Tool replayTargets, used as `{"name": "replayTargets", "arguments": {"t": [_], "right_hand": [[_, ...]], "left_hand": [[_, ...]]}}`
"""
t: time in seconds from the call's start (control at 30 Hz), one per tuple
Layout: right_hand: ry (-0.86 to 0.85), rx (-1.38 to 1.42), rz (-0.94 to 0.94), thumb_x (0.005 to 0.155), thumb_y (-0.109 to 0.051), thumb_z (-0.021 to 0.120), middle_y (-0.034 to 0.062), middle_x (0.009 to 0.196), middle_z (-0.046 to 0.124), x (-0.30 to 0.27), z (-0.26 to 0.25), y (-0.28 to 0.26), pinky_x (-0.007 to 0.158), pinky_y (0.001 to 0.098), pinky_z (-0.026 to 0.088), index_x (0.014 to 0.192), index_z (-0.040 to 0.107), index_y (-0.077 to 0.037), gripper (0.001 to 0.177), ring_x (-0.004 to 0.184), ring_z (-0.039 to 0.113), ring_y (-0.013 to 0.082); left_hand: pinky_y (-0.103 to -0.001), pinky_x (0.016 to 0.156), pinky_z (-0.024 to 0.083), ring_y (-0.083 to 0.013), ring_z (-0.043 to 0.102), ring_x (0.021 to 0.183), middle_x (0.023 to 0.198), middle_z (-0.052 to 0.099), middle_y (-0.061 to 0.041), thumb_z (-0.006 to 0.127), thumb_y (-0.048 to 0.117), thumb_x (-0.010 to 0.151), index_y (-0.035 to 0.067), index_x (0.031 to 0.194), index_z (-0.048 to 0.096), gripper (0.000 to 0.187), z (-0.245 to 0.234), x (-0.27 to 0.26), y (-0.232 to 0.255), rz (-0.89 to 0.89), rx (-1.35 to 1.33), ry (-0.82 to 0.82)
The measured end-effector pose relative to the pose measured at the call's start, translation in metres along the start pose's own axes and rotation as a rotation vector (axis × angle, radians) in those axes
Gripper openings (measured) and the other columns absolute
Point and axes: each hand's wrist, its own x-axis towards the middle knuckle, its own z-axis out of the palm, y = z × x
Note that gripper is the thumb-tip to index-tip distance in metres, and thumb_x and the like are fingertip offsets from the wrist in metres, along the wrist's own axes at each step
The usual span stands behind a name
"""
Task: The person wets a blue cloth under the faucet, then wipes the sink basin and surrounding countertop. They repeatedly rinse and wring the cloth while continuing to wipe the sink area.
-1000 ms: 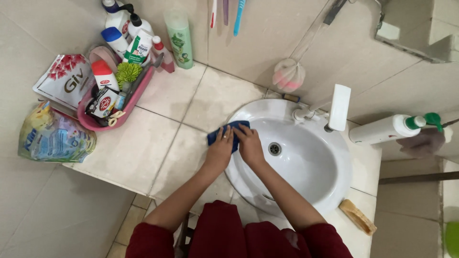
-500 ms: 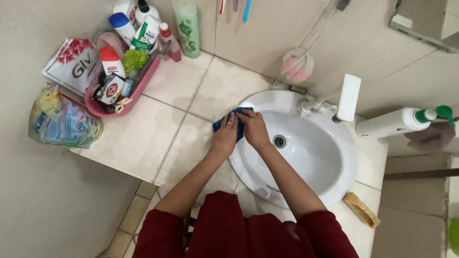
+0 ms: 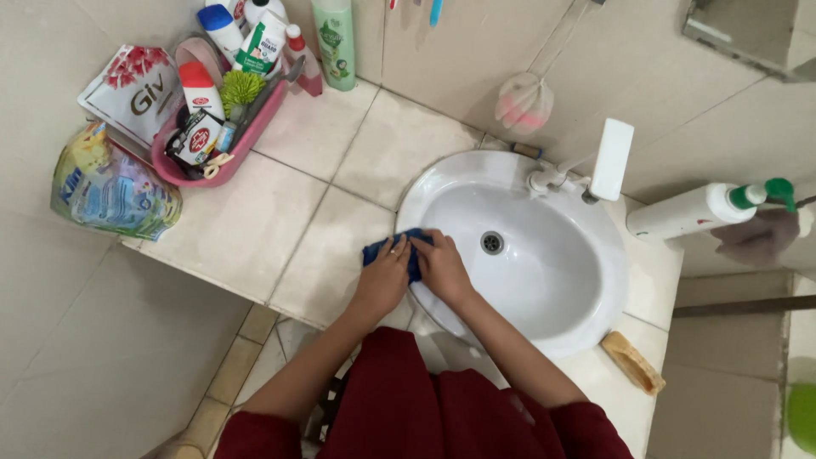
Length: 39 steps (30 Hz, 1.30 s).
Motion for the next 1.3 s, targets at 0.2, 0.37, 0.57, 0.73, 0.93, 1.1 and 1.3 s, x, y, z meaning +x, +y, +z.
{"name": "replayTargets", "arguments": {"t": [0.2,0.37,0.57,0.73,0.93,1.1,1.3], "right_hand": [[0.099,-0.042,-0.066,0.094,-0.005,0.062,0.0198,0.135,0.062,0.015,-0.009,-0.01,0.096,0.0408,0.05,0.128,0.072,-0.007,0.036,0.111,0.066,0.0387],[-0.014,-0.085,0.012,0.094,-0.012,0.063,0.0147,0.133,0.064,-0.002,0.007,0.0,0.091,0.0387,0.053,0.131,0.07,-0.011,0.037,0.108,0.068,0.0341],[-0.09,-0.017,0.081,0.093,-0.017,0.066,0.0184,0.131,0.062,-0.026,-0.006,-0.018,0.091,0.0393,0.054,0.133,0.069,-0.007,0.041,0.109,0.065,0.0366],[0.018,0.018,0.0,0.093,-0.021,0.069,0.0204,0.136,0.06,-0.02,-0.008,-0.012,0.101,0.0445,0.048,0.131,0.069,-0.006,0.04,0.118,0.061,0.0416],[-0.025,0.107,0.026,0.097,-0.024,0.066,0.0171,0.127,0.062,-0.023,-0.002,0.0,0.099,0.0457,0.052,0.137,0.061,-0.01,0.043,0.115,0.063,0.0383],[-0.077,0.009,-0.006,0.094,-0.022,0.068,0.0172,0.113,0.063,-0.052,-0.002,0.003,0.089,0.0463,0.057,0.131,0.065,-0.009,0.039,0.103,0.066,0.0406],[-0.106,-0.028,-0.029,0.09,-0.034,0.072,0.012,0.125,0.054,-0.082,-0.01,-0.004,0.101,0.0441,0.051,0.135,0.064,-0.011,0.051,0.119,0.056,0.0372]], "left_hand": [[-0.043,0.115,0.042,-0.0338,0.046,0.142,0.154,0.051,-0.01,0.057,0.024,0.098,0.003,0.146,0.054,0.052,0.003,0.022,-0.007,-0.044,-0.045,0.171],[-0.039,0.116,0.042,-0.0288,0.046,0.142,0.152,0.053,-0.004,0.065,0.026,0.092,0.008,0.144,0.056,0.055,0.002,0.009,-0.005,-0.04,-0.054,0.112],[-0.034,0.108,0.049,-0.0225,0.052,0.138,0.144,0.061,0.004,0.067,0.025,0.089,0.017,0.138,0.064,0.049,-0.024,-0.008,0.001,-0.04,-0.11,0.015],[-0.035,0.108,0.05,-0.0244,0.053,0.136,0.145,0.061,0.002,0.066,0.019,0.091,0.017,0.138,0.064,0.048,-0.017,0.005,-0.008,-0.024,-0.068,0.057],[-0.037,0.111,0.048,-0.0284,0.055,0.135,0.139,0.065,-0.003,0.063,0.016,0.092,0.013,0.132,0.068,0.041,-0.022,0.007,-0.007,0.012,-0.074,0.074],[-0.031,0.107,0.049,-0.0194,0.057,0.134,0.133,0.069,0.008,0.065,0.028,0.089,0.023,0.128,0.071,0.04,-0.021,-0.009,0.002,0.035,-0.012,-0.012],[-0.032,0.105,0.051,-0.0217,0.056,0.135,0.133,0.069,0.004,0.063,0.024,0.088,0.02,0.125,0.073,0.039,-0.046,-0.029,0.02,0.083,-0.09,-0.108]]}}
